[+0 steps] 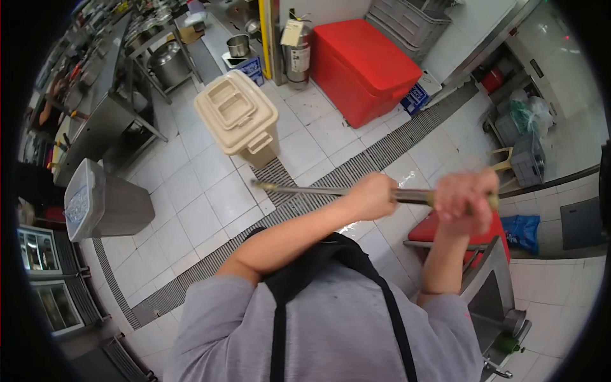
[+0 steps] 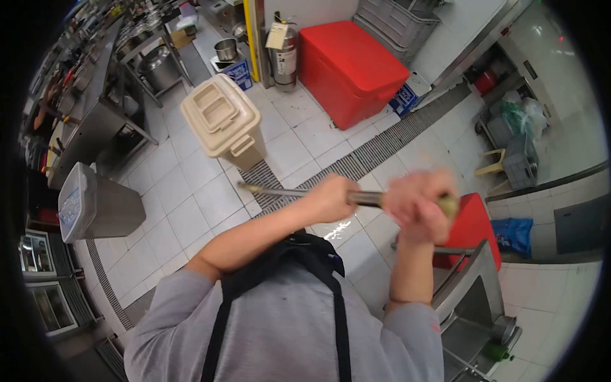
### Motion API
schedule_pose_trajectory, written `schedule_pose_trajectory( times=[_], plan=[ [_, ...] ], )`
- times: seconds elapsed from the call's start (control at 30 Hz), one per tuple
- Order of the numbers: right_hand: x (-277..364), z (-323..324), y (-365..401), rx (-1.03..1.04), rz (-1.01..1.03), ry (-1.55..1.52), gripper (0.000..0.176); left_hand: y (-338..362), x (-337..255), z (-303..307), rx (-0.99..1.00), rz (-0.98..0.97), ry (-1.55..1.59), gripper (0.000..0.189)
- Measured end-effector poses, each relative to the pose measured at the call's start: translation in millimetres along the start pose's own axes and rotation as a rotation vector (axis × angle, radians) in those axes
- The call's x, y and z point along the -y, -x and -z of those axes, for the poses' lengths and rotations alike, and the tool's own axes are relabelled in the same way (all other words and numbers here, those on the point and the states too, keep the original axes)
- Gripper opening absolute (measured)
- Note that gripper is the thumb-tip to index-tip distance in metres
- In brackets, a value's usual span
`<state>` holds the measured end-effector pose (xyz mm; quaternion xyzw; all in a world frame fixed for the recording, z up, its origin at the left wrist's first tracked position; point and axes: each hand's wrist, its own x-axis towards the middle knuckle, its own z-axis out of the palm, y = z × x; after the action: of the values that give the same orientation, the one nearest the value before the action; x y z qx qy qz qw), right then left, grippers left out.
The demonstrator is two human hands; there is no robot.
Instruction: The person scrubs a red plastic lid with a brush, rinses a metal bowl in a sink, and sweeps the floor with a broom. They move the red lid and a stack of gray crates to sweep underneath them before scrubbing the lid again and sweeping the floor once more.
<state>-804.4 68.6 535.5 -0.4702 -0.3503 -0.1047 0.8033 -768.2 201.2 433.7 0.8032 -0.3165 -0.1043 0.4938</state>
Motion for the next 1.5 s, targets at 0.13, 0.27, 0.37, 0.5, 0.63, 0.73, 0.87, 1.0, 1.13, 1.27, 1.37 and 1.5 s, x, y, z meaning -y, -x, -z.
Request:
schedule_pose_trajectory(
  times=[0.13,0.27,0.37,0.5,0.63,0.73,0.87,1.0,1.13,1.27,1.37,1.5],
  plan=[
    [45,39,-8,0.002,0.119,0.181,0.015,-70,3,-36,0.136,-0.292,0.108,0.016],
    [59,71,-47,0.532,0.135,0.205,0.018,-152,155,-103,0.354,-0.356,0.063,0.033],
    [64,114,-72,0.491,0.069,0.215,0.016,-208,164,-126,0.124,-0.355,-0.038,0.036],
    [50,163,-76,-0.203,0.2,0.609,0.025,-282,198,-114,-0.174,-0.321,-0.078,0.039],
    [-40,250,-115,-0.294,0.107,0.432,0.017,-351,284,-45,-0.354,-0.239,-0.138,0.024],
    [-135,318,-150,-0.171,-0.056,0.446,0.009,-405,398,-10,-0.412,-0.023,-0.241,0.024],
    [-234,363,-160,-0.35,-0.21,0.542,0.018,-451,492,2,-0.362,0.13,-0.387,0.032],
    [-189,378,-173,-0.417,-0.234,0.557,0.026,-460,456,-19,-0.031,0.069,-0.282,0.042],
    [-109,359,-217,-0.497,-0.235,0.605,0.024,-457,375,-56,0.13,-0.03,-0.028,0.029],
    [-25,358,-229,-0.075,-0.066,0.51,0.025,-444,290,-41,0.317,-0.051,0.009,0.03],
    [-40,352,-237,-0.072,0.075,0.27,0.018,-435,280,-27,0.118,-0.204,-0.03,0.028],
    [-115,368,-172,-0.43,-0.256,0.338,0.035,-437,387,0,-0.018,0.005,-0.163,0.004]
  ],
)
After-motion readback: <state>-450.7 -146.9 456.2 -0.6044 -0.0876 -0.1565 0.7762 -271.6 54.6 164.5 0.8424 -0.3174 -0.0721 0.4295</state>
